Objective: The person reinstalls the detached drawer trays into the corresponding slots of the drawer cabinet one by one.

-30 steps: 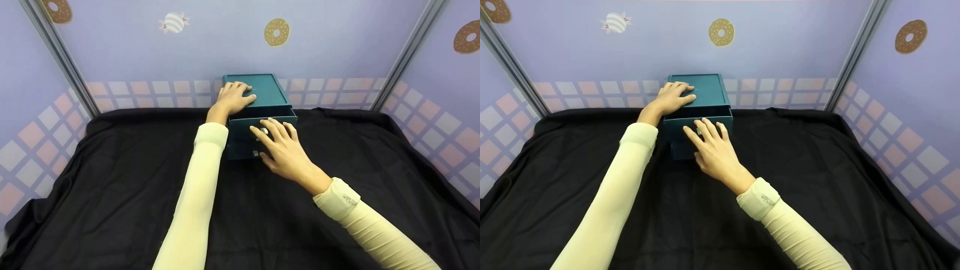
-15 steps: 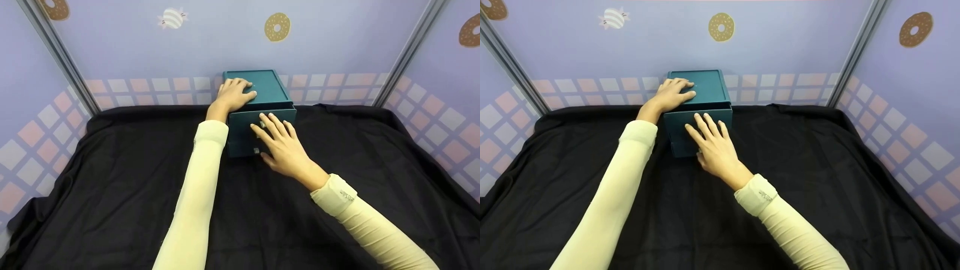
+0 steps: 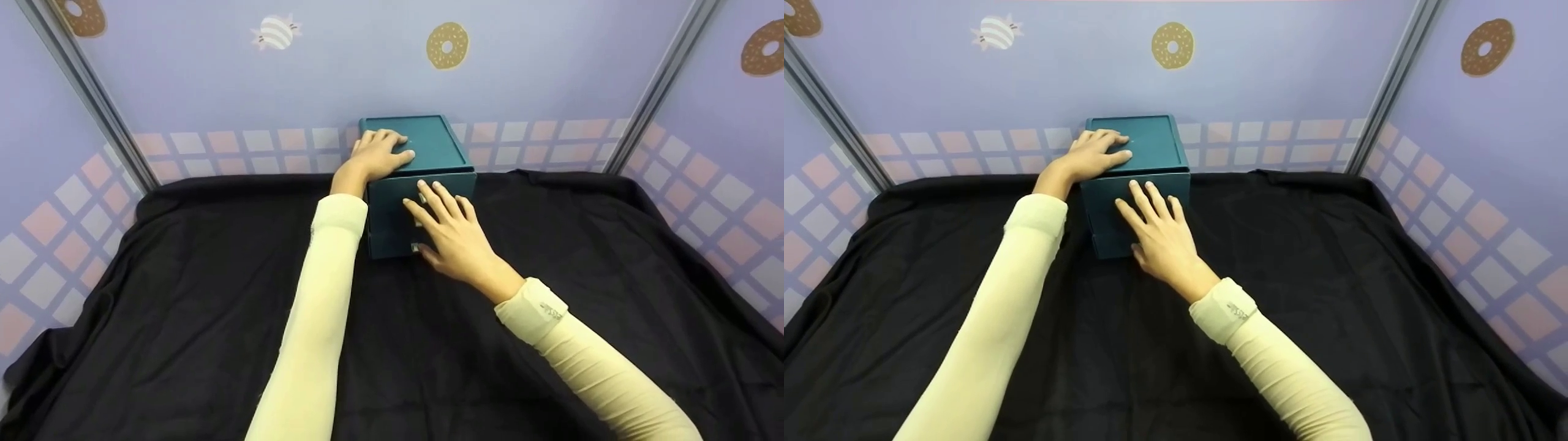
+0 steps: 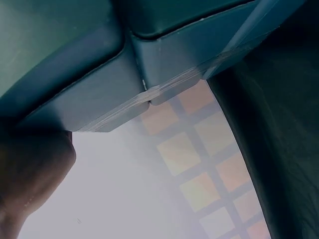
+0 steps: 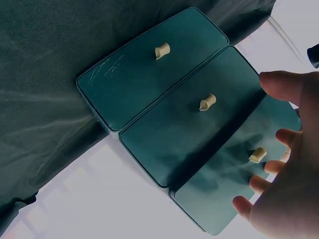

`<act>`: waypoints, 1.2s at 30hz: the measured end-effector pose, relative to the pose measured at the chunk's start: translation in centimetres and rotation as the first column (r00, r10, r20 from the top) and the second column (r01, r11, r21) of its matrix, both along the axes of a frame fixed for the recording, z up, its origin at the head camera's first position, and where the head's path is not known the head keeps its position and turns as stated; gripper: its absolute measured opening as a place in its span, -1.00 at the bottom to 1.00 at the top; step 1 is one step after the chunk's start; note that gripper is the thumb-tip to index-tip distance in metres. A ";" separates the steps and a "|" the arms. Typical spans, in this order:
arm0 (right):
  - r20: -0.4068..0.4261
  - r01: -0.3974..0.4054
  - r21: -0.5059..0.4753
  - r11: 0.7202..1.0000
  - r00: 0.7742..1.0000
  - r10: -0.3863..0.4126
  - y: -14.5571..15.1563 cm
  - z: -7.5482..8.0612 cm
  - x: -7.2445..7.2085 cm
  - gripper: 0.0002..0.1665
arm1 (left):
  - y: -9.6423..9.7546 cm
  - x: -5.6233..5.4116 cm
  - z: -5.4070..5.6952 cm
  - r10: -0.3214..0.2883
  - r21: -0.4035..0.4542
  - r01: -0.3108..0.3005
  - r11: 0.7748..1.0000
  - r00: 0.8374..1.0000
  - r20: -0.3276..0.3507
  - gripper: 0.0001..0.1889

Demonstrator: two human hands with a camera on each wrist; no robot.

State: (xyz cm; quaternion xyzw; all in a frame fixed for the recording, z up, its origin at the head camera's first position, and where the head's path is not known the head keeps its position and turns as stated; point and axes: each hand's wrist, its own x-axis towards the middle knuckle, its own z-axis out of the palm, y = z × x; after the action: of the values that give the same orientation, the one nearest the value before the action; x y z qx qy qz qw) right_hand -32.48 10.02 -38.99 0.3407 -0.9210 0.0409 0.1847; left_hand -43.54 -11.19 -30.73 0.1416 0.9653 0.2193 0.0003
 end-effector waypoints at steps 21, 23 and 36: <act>0.029 0.035 0.039 0.999 0.999 -0.036 -0.7 -0.4 -1.7 0.01 | 0.1 0.0 0.4 -0.001 -0.010 0.001 1.000 1.000 0.018 -0.37; 0.019 0.035 0.045 0.998 0.999 -0.035 -0.7 -0.4 -1.7 0.00 | 0.1 0.3 0.4 -0.008 -0.001 0.008 1.000 1.000 -0.002 -0.37; -0.037 -0.009 0.073 0.997 0.999 0.012 -0.6 -0.9 -1.8 -0.06 | 0.3 0.1 0.0 0.006 -0.009 -0.006 1.000 1.000 -0.027 -0.37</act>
State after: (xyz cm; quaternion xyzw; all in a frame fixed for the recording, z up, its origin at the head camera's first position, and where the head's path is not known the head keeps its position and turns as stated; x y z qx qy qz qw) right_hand -34.24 9.45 -39.92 0.3526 -0.9165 0.0021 0.1891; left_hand -43.48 -10.91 -30.77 0.1419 0.9667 0.2128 -0.0128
